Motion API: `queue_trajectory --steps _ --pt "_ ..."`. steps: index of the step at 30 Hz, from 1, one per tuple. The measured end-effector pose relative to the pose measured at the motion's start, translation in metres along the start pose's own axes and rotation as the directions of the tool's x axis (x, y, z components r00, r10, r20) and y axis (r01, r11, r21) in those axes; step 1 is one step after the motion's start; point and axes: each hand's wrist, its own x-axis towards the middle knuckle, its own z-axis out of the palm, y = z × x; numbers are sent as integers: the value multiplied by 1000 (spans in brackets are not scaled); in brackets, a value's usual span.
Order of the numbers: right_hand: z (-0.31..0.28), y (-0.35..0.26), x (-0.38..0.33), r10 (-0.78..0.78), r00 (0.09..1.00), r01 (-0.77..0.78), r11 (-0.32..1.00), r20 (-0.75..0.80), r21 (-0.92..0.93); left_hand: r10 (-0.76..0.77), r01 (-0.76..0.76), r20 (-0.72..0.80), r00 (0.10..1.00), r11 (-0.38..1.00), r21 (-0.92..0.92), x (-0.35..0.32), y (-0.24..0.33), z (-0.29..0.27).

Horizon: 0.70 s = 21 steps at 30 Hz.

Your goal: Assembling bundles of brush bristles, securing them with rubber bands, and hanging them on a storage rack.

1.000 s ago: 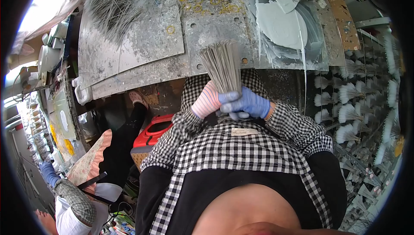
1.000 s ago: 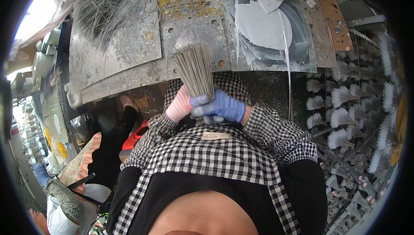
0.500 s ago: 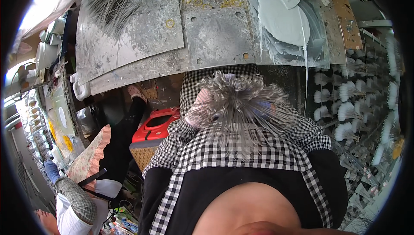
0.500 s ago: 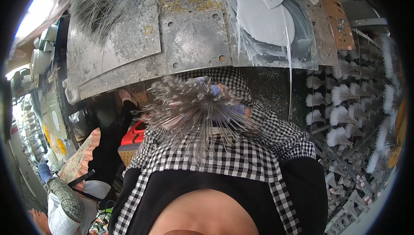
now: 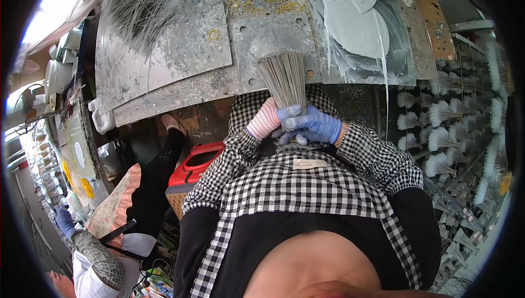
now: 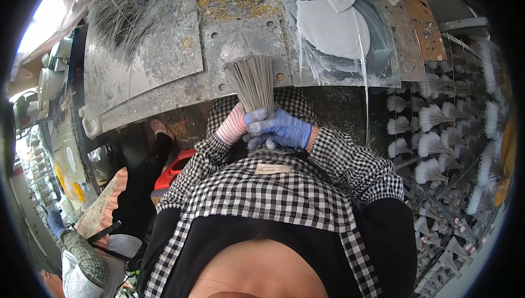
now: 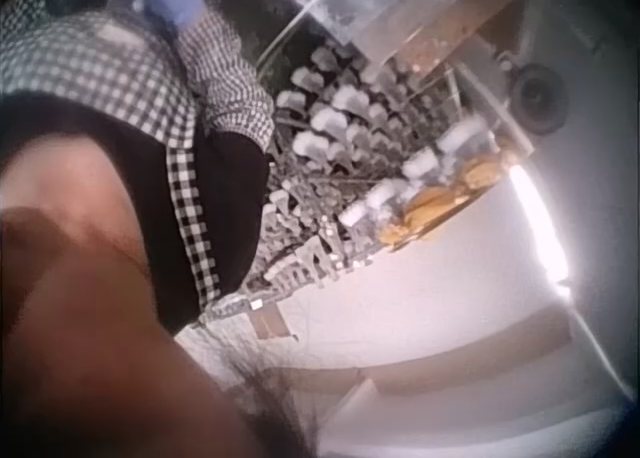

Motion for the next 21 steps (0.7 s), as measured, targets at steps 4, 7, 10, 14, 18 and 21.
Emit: queue_trajectory --steps 4,7,10,14,18,21 --pt "35 -16 -26 -375 927 241 640 -23 -730 364 -375 94 927 879 294 -21 30 32" --pt "26 -8 -14 -201 966 74 817 -163 -572 329 -399 239 914 836 376 -31 41 33" --pt "-4 8 -4 42 999 -41 997 -9 71 -75 80 -90 993 996 50 -29 -4 13" --pt "-9 29 -1 -57 998 34 879 -33 -476 120 -121 -16 993 990 -78 -30 31 10" --pt "2 3 9 -145 972 231 694 183 -682 367 -321 188 911 917 -237 -18 69 32" --pt "-14 50 67 -804 560 642 270 199 -717 306 -288 329 893 952 -104 -27 104 64"
